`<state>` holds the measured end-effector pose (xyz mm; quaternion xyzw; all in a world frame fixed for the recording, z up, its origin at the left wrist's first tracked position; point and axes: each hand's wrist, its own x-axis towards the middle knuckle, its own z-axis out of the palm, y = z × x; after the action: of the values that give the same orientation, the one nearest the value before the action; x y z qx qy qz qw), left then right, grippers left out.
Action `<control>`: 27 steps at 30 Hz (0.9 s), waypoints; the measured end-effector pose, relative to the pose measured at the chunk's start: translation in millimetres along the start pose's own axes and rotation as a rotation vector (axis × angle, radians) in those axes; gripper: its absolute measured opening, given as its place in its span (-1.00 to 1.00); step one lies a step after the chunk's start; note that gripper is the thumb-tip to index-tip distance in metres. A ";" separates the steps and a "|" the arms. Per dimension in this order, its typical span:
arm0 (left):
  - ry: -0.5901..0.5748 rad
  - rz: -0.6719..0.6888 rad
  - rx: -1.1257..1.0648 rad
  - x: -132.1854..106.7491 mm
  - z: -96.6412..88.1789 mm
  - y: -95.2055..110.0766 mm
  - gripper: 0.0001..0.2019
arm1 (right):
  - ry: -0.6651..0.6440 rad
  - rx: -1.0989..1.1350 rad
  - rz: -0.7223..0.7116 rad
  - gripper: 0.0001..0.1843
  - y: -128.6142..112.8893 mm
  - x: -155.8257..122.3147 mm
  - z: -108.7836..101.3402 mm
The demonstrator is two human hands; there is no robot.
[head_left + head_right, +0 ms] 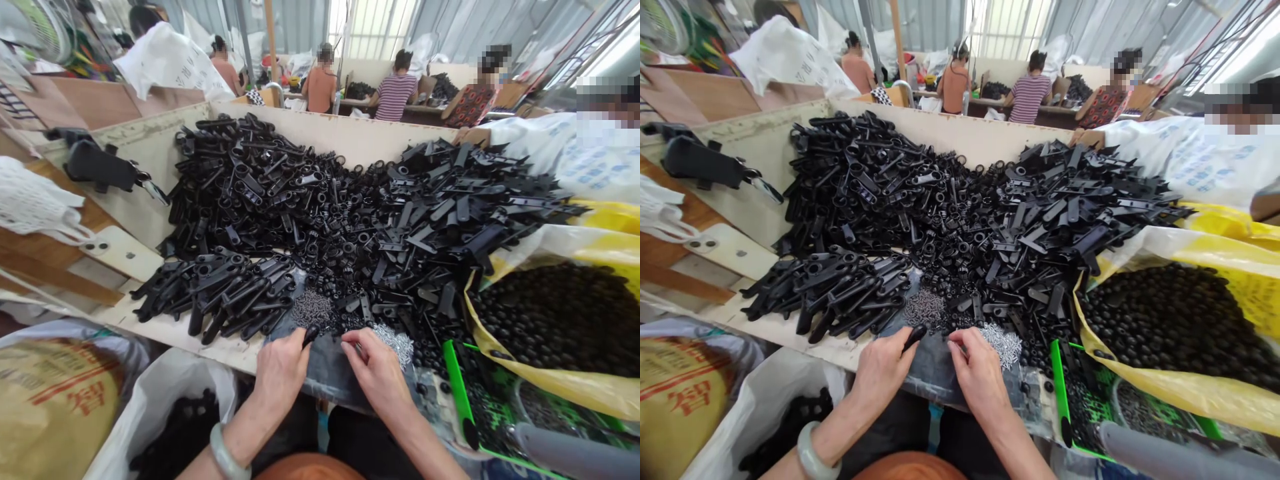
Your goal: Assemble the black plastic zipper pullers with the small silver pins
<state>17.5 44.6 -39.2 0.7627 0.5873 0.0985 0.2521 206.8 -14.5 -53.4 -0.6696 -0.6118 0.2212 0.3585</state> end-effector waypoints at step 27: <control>-0.182 -0.150 -0.900 -31.3 -11.8 -5.3 -0.72 | -0.242 0.308 -0.145 -0.79 -37.8 -1.4 -1.9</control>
<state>-1.4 19.1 -27.2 0.5385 0.5151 0.2579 0.6149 183.1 -16.4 -24.0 -0.5296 -0.6559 0.3644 0.3957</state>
